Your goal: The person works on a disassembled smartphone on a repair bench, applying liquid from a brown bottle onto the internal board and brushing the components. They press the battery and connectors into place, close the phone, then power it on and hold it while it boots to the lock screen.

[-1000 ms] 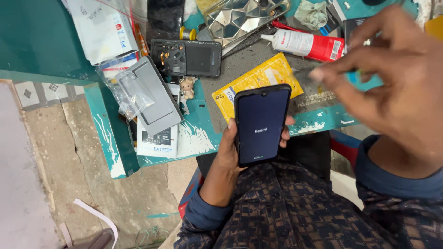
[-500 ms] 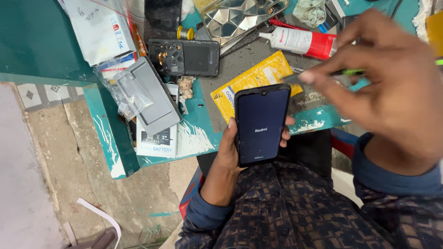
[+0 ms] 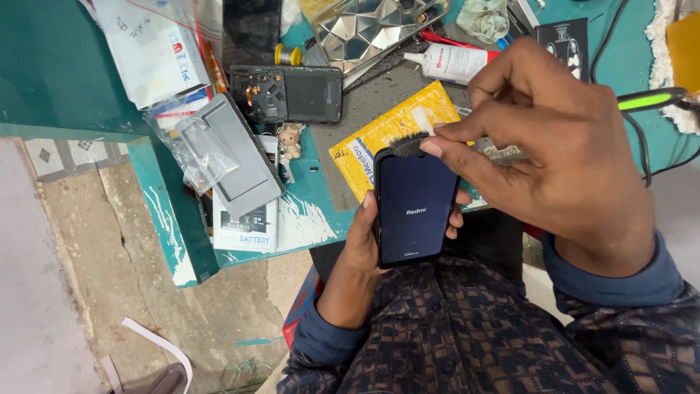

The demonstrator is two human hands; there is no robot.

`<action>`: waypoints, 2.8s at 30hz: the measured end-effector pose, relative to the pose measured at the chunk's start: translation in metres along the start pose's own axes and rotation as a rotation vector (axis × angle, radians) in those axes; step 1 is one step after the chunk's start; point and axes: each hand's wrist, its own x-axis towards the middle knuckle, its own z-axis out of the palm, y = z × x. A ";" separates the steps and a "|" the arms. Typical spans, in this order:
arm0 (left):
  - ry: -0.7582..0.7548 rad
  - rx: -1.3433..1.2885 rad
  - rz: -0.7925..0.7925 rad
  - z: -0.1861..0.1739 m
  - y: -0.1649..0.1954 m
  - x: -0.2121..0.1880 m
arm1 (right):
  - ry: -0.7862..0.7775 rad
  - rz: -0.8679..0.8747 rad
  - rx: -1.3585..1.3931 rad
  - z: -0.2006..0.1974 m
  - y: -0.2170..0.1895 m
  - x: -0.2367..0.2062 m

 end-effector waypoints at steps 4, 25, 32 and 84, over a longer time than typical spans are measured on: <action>-0.019 -0.007 0.020 0.000 0.002 -0.003 | 0.033 0.007 0.053 -0.007 0.009 -0.003; -0.017 -0.087 -0.031 -0.001 -0.002 0.001 | 0.014 -0.015 0.042 -0.001 0.010 -0.004; 0.005 -0.070 -0.036 0.001 -0.006 0.001 | 0.015 -0.007 0.083 -0.002 0.002 0.005; 0.017 -0.135 0.038 -0.004 0.000 0.004 | 0.161 0.073 0.019 -0.002 0.017 -0.017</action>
